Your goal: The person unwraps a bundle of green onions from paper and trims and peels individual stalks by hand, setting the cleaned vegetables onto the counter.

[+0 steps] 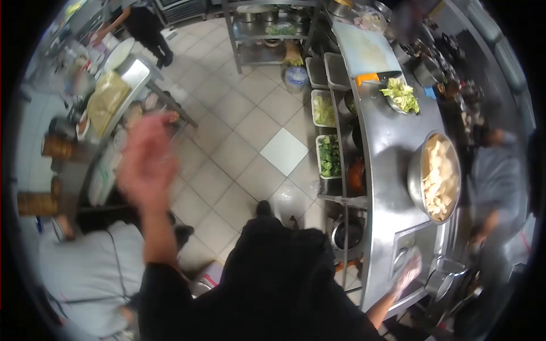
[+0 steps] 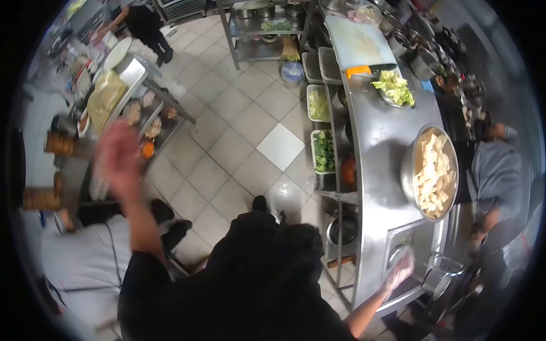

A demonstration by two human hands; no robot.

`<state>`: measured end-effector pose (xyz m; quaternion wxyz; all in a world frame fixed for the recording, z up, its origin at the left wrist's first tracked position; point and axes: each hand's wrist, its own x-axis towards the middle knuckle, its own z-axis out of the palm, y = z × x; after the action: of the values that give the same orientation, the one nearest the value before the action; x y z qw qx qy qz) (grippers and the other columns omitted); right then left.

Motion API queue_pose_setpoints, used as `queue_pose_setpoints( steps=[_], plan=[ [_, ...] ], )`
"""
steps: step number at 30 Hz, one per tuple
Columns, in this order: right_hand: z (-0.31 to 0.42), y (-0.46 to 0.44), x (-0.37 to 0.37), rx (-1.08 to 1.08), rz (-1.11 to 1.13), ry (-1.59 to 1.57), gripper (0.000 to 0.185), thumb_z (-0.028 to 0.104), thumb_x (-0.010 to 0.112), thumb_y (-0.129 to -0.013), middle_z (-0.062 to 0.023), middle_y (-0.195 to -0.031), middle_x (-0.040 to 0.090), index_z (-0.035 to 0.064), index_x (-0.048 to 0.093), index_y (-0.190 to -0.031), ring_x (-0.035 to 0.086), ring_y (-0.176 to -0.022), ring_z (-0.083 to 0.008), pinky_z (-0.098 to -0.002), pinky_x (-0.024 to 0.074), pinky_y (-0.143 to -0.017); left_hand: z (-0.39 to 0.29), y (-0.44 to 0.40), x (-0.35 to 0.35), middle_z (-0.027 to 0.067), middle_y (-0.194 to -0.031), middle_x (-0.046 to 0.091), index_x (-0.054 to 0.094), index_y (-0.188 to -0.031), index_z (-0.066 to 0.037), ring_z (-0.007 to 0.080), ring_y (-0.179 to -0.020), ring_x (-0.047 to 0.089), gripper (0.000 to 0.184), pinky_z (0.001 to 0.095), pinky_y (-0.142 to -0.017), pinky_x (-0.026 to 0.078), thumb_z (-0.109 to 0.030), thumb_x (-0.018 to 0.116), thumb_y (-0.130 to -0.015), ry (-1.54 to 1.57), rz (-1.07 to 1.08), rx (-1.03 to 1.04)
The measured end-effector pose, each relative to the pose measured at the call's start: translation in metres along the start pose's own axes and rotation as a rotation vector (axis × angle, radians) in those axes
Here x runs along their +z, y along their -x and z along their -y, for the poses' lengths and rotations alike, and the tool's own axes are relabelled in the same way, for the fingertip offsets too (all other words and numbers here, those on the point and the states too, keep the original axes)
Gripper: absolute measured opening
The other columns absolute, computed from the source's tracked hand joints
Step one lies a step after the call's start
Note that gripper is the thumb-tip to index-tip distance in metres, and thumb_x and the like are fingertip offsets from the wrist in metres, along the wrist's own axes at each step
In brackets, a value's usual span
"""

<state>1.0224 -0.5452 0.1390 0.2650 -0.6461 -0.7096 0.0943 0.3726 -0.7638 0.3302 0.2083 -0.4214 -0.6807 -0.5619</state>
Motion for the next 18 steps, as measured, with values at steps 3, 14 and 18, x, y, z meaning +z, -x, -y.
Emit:
queue_pose_setpoints(
  steps=[3, 14, 18],
  plan=[
    [0.117, -0.057, 0.043, -0.04, 0.064, -0.423, 0.032, 0.016, 0.05, -0.096, -0.0195, -0.115, 0.064, -0.0028, 0.061, -0.119, 0.06, -0.105, -0.031, -0.0405, 0.0443, -0.094, -0.054, -0.114, -0.032, 0.0107, -0.103, 0.062, 0.061, -0.11, 0.002, 0.0195, -0.096, 0.059, 0.035, 0.0312, -0.086, 0.047, -0.006, 0.067, -0.077, 0.071, -0.043, 0.841],
    [0.309, -0.186, 0.206, -0.312, 0.237, 0.013, 0.027, 0.007, 0.055, -0.093, -0.0114, -0.118, 0.065, 0.0046, 0.063, -0.118, 0.064, -0.101, -0.0241, -0.0387, 0.0473, -0.091, -0.022, -0.239, 0.085, 0.0112, -0.104, 0.063, 0.059, -0.113, 0.001, 0.0204, -0.092, 0.06, 0.036, 0.0327, -0.084, 0.047, -0.006, 0.065, -0.078, 0.147, 0.127, 1.176],
    [0.416, -0.252, 0.286, -0.31, 0.507, -0.595, 0.025, 0.01, 0.057, -0.092, -0.0123, -0.116, 0.066, 0.0031, 0.064, -0.116, 0.062, -0.106, -0.0238, -0.0371, 0.046, -0.094, 0.004, -0.297, 0.139, 0.0114, -0.105, 0.064, 0.058, -0.114, 0.001, 0.0207, -0.091, 0.061, 0.036, 0.0333, -0.083, 0.047, -0.007, 0.064, -0.079, 0.126, 0.15, 1.23]
  ],
)
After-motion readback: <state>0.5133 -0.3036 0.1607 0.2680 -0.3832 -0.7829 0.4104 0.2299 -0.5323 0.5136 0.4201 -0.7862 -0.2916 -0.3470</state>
